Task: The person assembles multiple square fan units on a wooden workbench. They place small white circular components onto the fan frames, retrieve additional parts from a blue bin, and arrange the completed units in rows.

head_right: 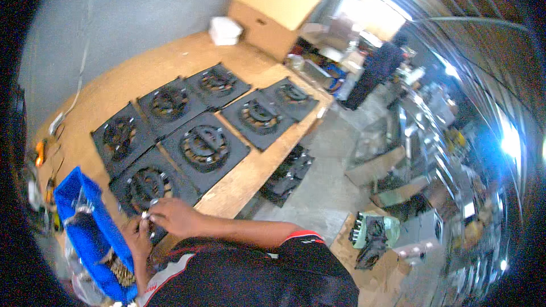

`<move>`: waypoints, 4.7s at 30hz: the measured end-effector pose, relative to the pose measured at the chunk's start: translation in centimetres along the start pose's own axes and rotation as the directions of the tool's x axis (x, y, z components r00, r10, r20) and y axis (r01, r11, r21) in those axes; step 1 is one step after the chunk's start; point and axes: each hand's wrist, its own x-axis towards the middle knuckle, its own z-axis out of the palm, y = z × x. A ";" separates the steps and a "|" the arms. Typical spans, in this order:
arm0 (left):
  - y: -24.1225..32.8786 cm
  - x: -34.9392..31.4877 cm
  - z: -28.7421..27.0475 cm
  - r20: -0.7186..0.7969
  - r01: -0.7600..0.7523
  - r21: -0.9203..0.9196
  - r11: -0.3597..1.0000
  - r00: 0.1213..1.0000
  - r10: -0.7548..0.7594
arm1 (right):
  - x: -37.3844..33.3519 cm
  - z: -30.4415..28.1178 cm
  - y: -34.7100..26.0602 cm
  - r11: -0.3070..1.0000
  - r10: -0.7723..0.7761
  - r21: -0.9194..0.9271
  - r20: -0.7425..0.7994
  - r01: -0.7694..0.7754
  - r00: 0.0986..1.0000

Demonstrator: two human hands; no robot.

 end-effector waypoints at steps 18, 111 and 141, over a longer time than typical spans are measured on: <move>-1.3 0.3 1.0 0.029 -0.052 0.096 0.994 0.998 0.050 | -0.8 -1.4 -0.6 0.968 0.221 0.102 0.095 -0.230 0.971; -3.1 -0.6 5.4 0.103 0.333 -0.427 0.840 0.942 -0.321 | 0.0 -0.2 1.9 0.967 0.183 -0.194 0.061 -0.168 0.981; -4.2 4.4 4.9 0.351 0.229 -0.397 0.889 0.933 -0.084 | -0.8 -2.7 4.7 0.983 -0.023 -0.184 -0.012 0.021 1.000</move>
